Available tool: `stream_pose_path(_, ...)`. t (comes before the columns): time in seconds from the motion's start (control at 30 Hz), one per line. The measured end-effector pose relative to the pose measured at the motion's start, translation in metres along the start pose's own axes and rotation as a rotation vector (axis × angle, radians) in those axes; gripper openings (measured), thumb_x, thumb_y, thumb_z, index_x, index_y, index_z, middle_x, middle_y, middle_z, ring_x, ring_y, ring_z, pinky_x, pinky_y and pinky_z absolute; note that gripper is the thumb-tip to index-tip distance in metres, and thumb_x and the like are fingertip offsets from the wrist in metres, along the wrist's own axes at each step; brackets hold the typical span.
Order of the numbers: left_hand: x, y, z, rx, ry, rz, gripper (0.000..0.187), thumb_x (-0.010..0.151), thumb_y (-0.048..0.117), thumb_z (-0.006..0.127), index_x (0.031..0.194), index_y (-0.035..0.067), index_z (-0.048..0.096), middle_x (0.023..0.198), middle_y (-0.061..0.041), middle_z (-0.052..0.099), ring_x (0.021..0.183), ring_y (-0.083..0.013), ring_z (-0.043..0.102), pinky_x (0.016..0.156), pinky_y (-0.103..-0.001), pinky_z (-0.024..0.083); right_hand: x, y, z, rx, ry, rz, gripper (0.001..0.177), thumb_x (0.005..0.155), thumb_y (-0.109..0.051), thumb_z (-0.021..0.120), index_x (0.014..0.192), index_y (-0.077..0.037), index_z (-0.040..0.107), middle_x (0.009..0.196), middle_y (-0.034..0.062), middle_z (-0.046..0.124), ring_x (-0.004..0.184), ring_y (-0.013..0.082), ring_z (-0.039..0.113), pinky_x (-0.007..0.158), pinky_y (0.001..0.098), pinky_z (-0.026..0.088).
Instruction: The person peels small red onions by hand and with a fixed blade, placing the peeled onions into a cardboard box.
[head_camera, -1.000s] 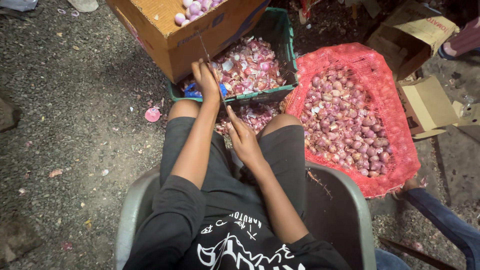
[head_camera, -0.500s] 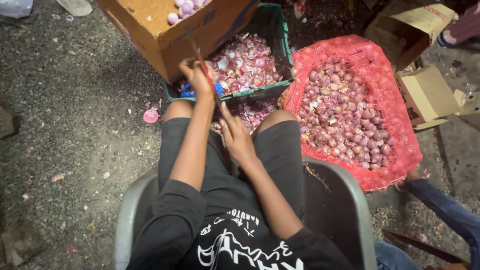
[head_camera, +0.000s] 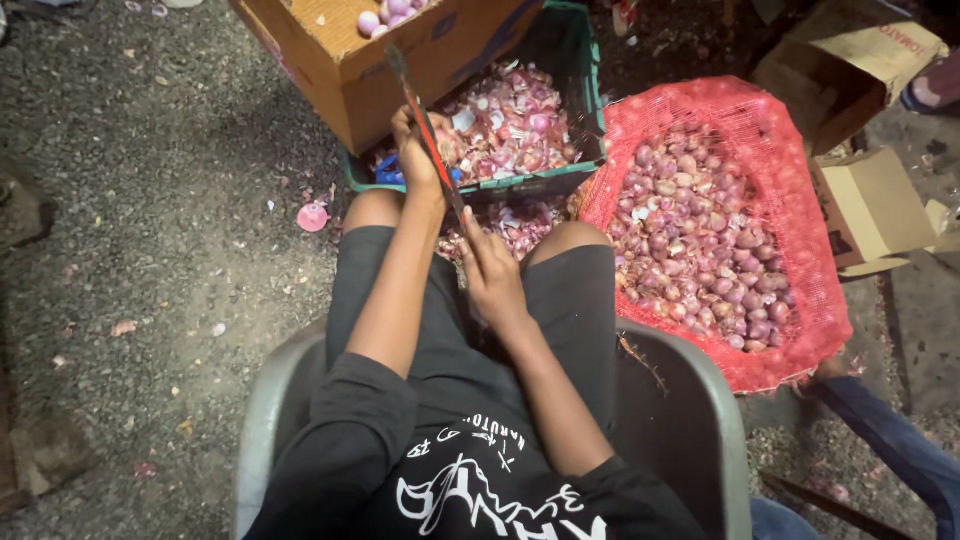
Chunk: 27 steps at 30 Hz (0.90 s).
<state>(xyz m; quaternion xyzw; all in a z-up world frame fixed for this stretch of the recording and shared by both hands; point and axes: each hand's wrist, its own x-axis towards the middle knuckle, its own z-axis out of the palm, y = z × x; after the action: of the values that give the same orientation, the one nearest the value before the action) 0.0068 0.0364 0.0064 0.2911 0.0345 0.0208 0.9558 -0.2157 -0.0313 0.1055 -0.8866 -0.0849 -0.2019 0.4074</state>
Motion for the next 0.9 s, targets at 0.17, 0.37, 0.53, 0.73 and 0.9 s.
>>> stream_pose_path(0.17,-0.015,0.020,0.014,-0.088,0.047,-0.076,0.027,0.092,0.000,0.048,0.116,0.011,0.041,0.078,-0.013,0.057,0.061,-0.0229,0.058,0.046,-0.036,0.051,-0.007,0.007,0.005,0.658,-0.005,0.413,0.053,0.110,-0.020,0.047,0.161,-0.006,0.036,0.089,0.0096,0.061,0.063,0.0144,0.056,0.057,0.0295,0.049)
stream_pose_path(0.37,-0.010,0.029,0.009,-0.171,-0.036,-0.064,0.029,0.089,0.002,0.046,0.117,0.010,0.043,0.080,-0.014,0.059,0.068,-0.0230,0.059,0.048,-0.037,0.053,-0.010,0.026,0.005,0.647,-0.048,0.281,0.047,0.118,-0.021,0.043,0.161,-0.005,0.036,0.101,0.0114,0.068,0.076,0.0143,0.063,0.068,0.0288,0.054)
stream_pose_path(0.53,0.001,0.021,0.006,-0.224,0.000,-0.062,0.031,0.091,-0.003,0.047,0.120,0.008,0.049,0.093,-0.012,0.061,0.085,-0.0217,0.061,0.075,-0.034,0.054,-0.007,0.013,0.009,0.761,-0.169,0.472,0.049,0.112,-0.021,0.042,0.158,-0.005,0.037,0.085,0.0073,0.067,0.056,0.0100,0.057,0.051,0.0250,0.050)
stream_pose_path(0.73,0.001,0.021,0.009,-0.280,0.099,-0.117,0.031,0.087,-0.002,0.045,0.114,0.011,0.051,0.094,-0.011,0.064,0.090,-0.0227,0.064,0.079,-0.035,0.056,-0.006,0.015,0.010,0.690,-0.190,0.485,0.049,0.111,-0.020,0.041,0.158,-0.006,0.036,0.082,0.0057,0.066,0.054,0.0102,0.057,0.050,0.0248,0.050)
stream_pose_path(0.9,-0.004,0.017,0.008,-0.165,0.022,-0.102,0.011,0.101,0.022,0.060,0.107,0.014,0.055,0.085,0.000,0.058,0.066,-0.0084,0.051,0.051,-0.024,0.042,-0.004,0.016,0.007,0.708,-0.190,0.494,0.050,0.112,-0.021,0.042,0.159,-0.008,0.036,0.078,0.0053,0.063,0.053,0.0106,0.056,0.050,0.0253,0.049)
